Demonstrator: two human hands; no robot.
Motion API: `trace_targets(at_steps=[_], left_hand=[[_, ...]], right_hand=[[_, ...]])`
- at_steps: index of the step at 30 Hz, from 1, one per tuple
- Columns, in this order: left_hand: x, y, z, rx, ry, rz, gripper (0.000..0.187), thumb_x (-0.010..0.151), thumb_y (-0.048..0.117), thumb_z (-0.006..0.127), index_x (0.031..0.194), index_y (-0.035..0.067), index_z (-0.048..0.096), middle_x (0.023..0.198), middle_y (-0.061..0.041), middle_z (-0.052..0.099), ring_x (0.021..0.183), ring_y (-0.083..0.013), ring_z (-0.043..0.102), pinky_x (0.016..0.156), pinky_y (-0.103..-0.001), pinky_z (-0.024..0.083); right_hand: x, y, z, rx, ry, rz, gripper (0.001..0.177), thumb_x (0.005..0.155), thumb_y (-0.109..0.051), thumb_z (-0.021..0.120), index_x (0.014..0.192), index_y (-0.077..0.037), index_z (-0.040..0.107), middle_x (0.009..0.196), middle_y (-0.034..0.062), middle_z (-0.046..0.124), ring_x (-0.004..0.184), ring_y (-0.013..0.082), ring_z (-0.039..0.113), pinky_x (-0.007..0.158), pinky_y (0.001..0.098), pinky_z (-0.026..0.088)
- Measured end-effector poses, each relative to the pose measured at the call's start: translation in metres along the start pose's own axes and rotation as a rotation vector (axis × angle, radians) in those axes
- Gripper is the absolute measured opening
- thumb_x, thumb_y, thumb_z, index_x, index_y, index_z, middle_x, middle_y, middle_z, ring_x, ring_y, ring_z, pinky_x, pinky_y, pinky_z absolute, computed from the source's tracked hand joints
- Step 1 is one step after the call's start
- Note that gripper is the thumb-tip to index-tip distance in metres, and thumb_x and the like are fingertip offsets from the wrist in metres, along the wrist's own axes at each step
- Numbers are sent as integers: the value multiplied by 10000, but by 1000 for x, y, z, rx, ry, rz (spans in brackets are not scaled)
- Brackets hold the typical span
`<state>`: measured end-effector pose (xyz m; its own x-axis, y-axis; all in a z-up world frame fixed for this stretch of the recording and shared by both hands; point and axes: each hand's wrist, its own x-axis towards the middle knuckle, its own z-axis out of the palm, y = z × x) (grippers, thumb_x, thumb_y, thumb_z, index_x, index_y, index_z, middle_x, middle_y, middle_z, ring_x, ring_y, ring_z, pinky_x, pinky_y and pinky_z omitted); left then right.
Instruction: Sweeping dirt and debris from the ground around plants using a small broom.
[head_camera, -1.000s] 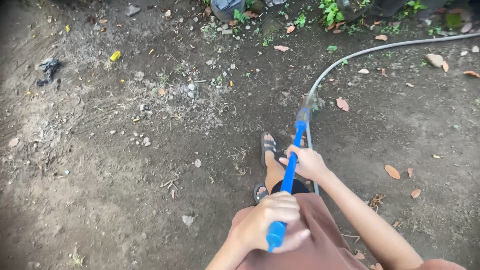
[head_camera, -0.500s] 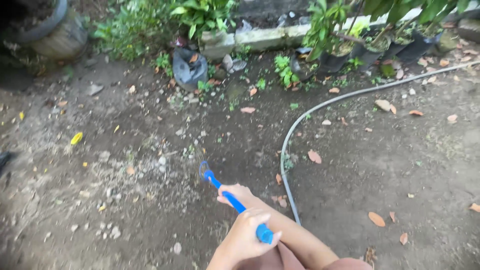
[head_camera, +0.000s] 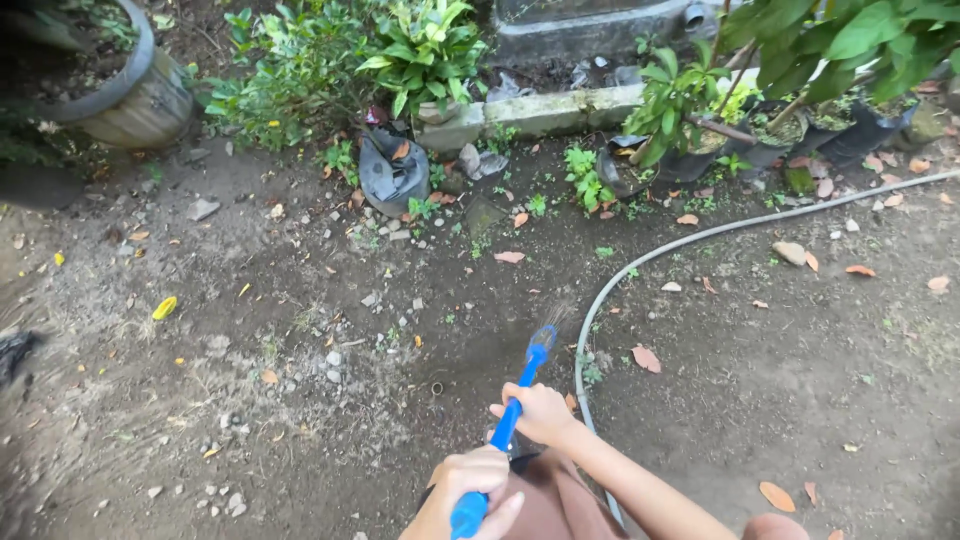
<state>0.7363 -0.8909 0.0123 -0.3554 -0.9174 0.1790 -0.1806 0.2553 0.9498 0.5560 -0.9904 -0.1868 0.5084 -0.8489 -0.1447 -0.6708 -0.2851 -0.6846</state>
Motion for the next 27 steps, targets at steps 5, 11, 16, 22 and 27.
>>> trace_targets(at_steps=[5,11,16,22,27], left_hand=[[10,30,-17,146,-14,52,554,836,164,850,620,38,356,609,-91,395,621,-265,502,595,-368,368],[7,1,-7,157,-22,-117,374,804,195,804,625,78,497,624,-88,532,631,-276,607,587,-396,463],[-9,-34,-10,227,-3,-70,427,801,135,801,606,41,433,621,-112,527,623,-328,557,603,-425,423],[-43,-40,-37,95,154,-65,372,791,-9,745,625,36,416,612,-114,484,620,-312,529,612,-401,422],[-71,-25,-51,57,253,-36,436,775,-59,736,573,56,366,569,-88,437,549,-262,503,580,-373,381]], right_hand=[[22,-50,-5,35,-75,-112,344,888,-491,732,791,-171,652,627,128,686,663,380,721,597,500,557],[57,-80,57,186,-251,-160,283,927,-467,699,889,-192,647,661,81,677,661,340,712,602,473,539],[77,-70,112,169,-329,-162,242,914,-457,704,941,-224,647,736,75,702,742,341,705,664,482,541],[76,-47,125,-18,-357,-47,318,877,-553,696,921,-240,656,811,81,724,805,384,713,680,525,552],[65,-81,88,-116,-312,-144,374,887,-570,684,858,-198,649,740,114,711,737,393,716,638,526,559]])
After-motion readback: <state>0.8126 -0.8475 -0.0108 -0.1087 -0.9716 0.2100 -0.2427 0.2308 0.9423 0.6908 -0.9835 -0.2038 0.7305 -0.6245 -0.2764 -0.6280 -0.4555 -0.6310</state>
